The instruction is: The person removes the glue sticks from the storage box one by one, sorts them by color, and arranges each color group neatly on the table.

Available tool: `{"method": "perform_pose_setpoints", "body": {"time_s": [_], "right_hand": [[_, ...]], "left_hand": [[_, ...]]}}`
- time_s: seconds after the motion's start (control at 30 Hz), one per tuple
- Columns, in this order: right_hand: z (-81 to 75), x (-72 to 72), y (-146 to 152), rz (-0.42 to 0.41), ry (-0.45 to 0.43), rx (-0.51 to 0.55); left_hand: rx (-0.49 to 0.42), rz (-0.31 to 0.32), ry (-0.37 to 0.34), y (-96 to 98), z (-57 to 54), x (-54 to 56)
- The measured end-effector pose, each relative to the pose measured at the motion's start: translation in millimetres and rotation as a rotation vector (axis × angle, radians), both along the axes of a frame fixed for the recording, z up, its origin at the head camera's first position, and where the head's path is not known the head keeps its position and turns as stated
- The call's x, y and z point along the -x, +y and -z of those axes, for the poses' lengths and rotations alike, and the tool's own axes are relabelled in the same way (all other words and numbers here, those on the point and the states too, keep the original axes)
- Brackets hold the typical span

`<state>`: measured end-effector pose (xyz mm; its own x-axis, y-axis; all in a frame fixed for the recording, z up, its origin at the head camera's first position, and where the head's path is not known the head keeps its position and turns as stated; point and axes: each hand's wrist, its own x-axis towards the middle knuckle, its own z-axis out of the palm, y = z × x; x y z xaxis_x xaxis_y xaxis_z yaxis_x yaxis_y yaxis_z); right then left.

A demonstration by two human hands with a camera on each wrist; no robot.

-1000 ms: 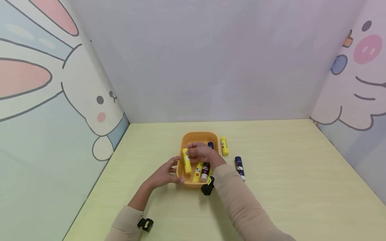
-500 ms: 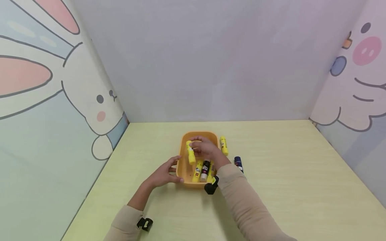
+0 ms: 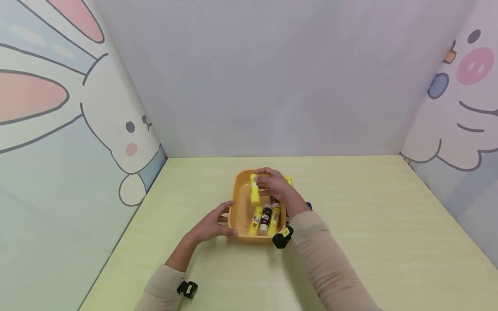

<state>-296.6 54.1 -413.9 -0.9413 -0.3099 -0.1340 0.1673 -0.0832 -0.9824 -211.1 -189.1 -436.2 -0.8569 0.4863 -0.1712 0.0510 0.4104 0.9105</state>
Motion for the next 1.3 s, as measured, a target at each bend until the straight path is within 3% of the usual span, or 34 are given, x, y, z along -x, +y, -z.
{"method": "perform_pose_setpoints", "body": {"time_s": [0.17, 0.3, 0.43, 0.63, 0.73, 1.3], "right_hand": [[-4.4, -0.4, 6.7, 0.0, -0.054, 0.073], [-6.0, -0.6, 13.0, -0.007, -0.085, 0.109], [-6.3, -1.5, 23.4, -0.003, -0.069, 0.091], [-6.6, -2.5, 40.6, 0.051, -0.02, -0.001], [-7.5, -2.9, 47.7, 0.088, -0.006, -0.023], [-4.9, -7.7, 81.0, 0.205, 0.032, -0.118]], "left_hand": [[-0.006, 0.008, -0.003, 2.0, -17.1, -8.1], [-0.001, 0.004, 0.001, 2.2, -20.0, -9.6], [-0.001, 0.004, 0.003, 1.9, -14.9, -6.8], [0.003, -0.005, 0.023, -1.2, 7.3, 4.3], [0.007, -0.01, 0.029, -2.4, 12.4, 6.7], [0.02, -0.023, 0.028, -1.7, 9.8, 3.5]]}}
